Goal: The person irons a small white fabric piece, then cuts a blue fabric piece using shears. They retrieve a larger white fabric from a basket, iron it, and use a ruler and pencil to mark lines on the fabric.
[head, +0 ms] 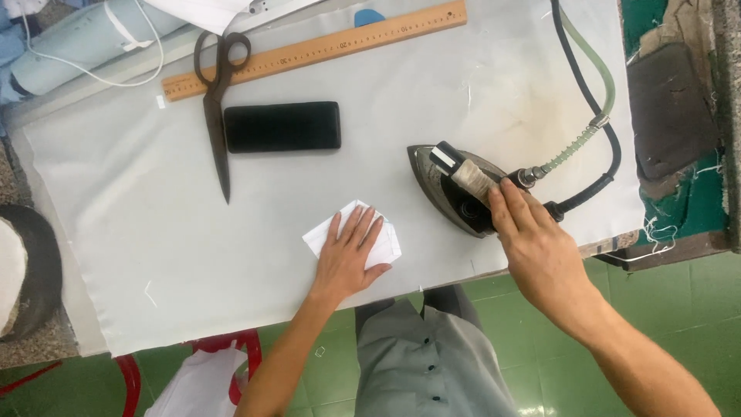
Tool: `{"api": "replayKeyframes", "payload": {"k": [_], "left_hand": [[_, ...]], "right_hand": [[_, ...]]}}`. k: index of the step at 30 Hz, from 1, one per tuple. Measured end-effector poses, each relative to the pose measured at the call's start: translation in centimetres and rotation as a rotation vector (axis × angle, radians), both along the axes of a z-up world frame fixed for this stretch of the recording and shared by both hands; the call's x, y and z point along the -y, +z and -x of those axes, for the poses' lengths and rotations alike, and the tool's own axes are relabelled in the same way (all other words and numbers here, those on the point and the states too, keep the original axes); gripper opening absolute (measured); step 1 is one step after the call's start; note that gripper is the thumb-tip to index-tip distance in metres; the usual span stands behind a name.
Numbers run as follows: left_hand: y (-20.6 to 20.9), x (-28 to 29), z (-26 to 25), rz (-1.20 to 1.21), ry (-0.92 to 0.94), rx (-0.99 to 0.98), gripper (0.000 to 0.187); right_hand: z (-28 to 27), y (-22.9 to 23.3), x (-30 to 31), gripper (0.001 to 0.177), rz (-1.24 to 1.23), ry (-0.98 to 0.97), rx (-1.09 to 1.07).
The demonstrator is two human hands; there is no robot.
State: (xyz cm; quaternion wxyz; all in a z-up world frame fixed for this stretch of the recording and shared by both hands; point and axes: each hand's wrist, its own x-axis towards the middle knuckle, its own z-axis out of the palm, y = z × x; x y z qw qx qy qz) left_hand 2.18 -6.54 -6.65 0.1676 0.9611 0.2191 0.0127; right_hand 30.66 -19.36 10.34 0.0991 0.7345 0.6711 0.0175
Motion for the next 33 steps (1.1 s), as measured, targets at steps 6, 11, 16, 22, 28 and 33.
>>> {"api": "replayKeyframes", "payload": {"k": [6,11,16,22,28,33], "left_hand": [[0.1,-0.7,-0.2,-0.001,-0.037,-0.054,0.081],[0.0,-1.3,-0.2,-0.014,-0.052,0.005,0.08],[0.0,-1.4,-0.4,-0.027,-0.053,0.038,0.079],[0.0,-1.6,-0.5,-0.032,-0.048,0.106,0.077],[0.0,-1.5,-0.5,-0.04,-0.043,0.131,0.076],[-0.3,-1.5,-0.5,-0.04,-0.04,0.142,0.074]], "right_hand": [[-1.8,-3.7,-7.6,0.06,0.142,-0.37,-0.55],[-0.4,-3.3,-6.0,0.052,0.18,-0.342,-0.475],[1.5,-3.9,-2.7,0.052,0.066,-0.165,-0.236],[2.3,-3.8,-1.5,0.05,-0.062,0.025,-0.245],[2.9,-3.7,-1.7,0.05,-0.116,0.098,-0.276],[3.3,-4.9,-1.6,0.05,-0.128,0.15,-0.211]]}}
